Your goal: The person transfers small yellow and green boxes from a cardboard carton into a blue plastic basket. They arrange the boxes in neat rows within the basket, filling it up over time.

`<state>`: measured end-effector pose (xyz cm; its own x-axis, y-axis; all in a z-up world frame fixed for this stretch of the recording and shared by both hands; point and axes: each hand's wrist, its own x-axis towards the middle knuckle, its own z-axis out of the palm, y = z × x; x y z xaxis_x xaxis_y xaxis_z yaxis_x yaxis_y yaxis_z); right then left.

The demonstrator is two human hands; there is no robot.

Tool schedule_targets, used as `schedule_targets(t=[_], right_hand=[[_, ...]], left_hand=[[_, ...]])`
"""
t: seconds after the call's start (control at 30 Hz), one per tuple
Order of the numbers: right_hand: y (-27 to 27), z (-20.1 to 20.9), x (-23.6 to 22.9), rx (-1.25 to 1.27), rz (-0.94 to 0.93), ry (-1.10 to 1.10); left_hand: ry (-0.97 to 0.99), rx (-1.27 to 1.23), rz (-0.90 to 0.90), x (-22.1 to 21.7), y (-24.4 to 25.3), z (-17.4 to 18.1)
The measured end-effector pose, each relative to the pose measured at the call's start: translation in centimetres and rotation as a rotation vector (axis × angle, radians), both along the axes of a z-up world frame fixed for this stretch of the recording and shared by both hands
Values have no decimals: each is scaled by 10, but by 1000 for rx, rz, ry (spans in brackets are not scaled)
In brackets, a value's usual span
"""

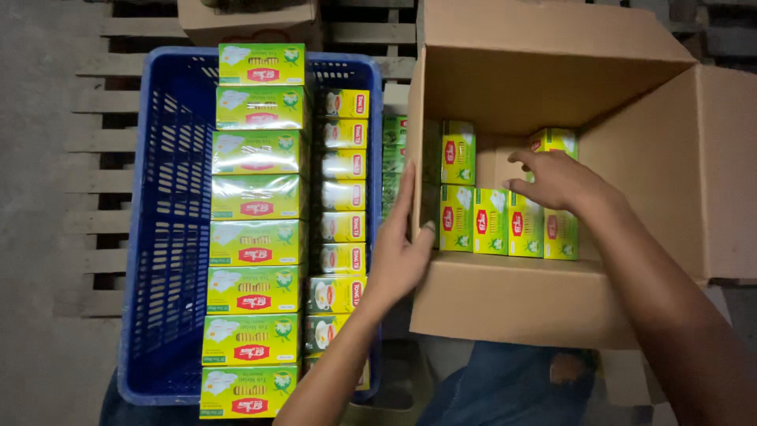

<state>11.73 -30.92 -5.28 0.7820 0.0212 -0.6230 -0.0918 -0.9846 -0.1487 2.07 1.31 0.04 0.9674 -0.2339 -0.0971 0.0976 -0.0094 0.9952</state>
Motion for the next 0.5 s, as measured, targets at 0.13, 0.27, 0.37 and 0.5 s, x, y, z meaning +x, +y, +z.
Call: schedule_targets(t=[0.13, 0.27, 0.37, 0.5], right_hand=[[-9, -27, 16, -46, 79, 19], [-30, -53, 29, -71, 131, 6], [-38, -72, 31, -197, 198, 19], [-39, -96, 20, -168, 221, 228]], left_hand=[[151, 12, 55, -7, 2, 13], [27, 26, 95, -17, 18, -2], [-198, 146, 127, -29, 30, -3], [-268, 153, 316, -56, 35, -6]])
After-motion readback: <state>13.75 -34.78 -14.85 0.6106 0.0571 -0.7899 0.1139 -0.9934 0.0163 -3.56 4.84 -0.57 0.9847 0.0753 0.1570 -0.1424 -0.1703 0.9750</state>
